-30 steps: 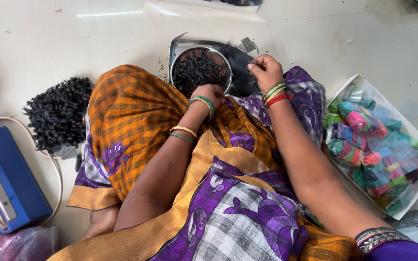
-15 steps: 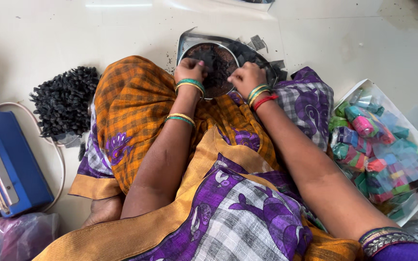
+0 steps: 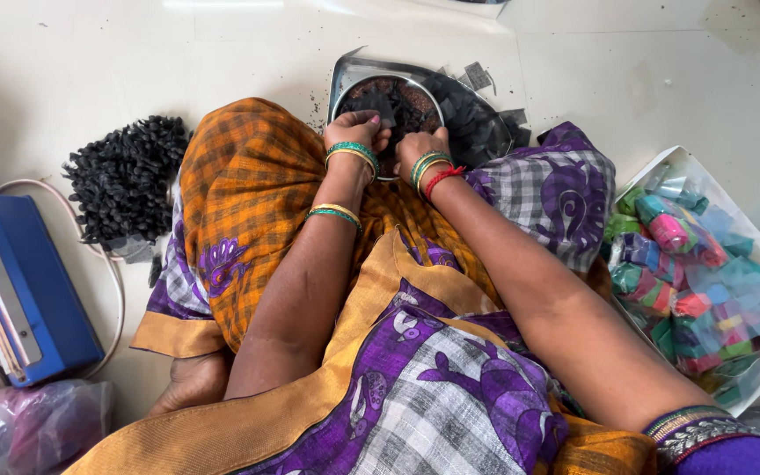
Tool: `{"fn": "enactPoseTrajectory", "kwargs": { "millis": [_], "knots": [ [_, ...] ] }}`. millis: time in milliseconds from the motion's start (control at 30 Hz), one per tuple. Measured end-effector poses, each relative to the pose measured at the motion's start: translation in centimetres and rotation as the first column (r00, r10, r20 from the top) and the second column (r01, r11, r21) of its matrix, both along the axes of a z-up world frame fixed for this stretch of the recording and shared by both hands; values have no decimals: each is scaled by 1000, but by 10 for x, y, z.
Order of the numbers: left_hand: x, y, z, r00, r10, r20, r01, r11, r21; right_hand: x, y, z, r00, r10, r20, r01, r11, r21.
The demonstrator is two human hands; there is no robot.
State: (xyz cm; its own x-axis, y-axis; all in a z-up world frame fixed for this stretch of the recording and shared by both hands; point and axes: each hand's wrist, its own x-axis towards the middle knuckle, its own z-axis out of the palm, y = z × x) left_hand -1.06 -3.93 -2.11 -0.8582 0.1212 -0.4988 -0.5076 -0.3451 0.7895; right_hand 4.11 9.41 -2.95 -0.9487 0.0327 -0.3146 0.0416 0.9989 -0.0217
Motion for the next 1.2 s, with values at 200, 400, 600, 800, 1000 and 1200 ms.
{"fn": "enactPoseTrajectory", "kwargs": {
  "millis": [200, 400, 600, 800, 1000, 1200],
  "knots": [
    [-6, 0, -19, 997, -28, 78, 29, 1000, -9, 22, 29, -8, 877, -40, -479, -105, 956, -272],
    [-1, 8, -24, 926, -302, 226, 298, 953, 50, 42, 32, 33, 638, -342, -690, -148, 825, -545],
    [4, 8, -14, 880, -375, 290, 356, 927, 116, 45, 19, 44, 605, -179, -776, -313, 842, -439],
    [6, 9, -13, 881, -384, 278, 372, 923, 95, 49, 16, 49, 631, -18, -775, -383, 862, -332],
    [3, 12, -13, 858, -426, 286, 438, 899, 26, 46, 26, 39, 692, -350, -631, -261, 694, -671],
    [8, 9, -1, 771, -595, 227, 626, 773, -101, 38, 47, 17, 864, -393, -315, -163, 373, -913]
  ]
}}
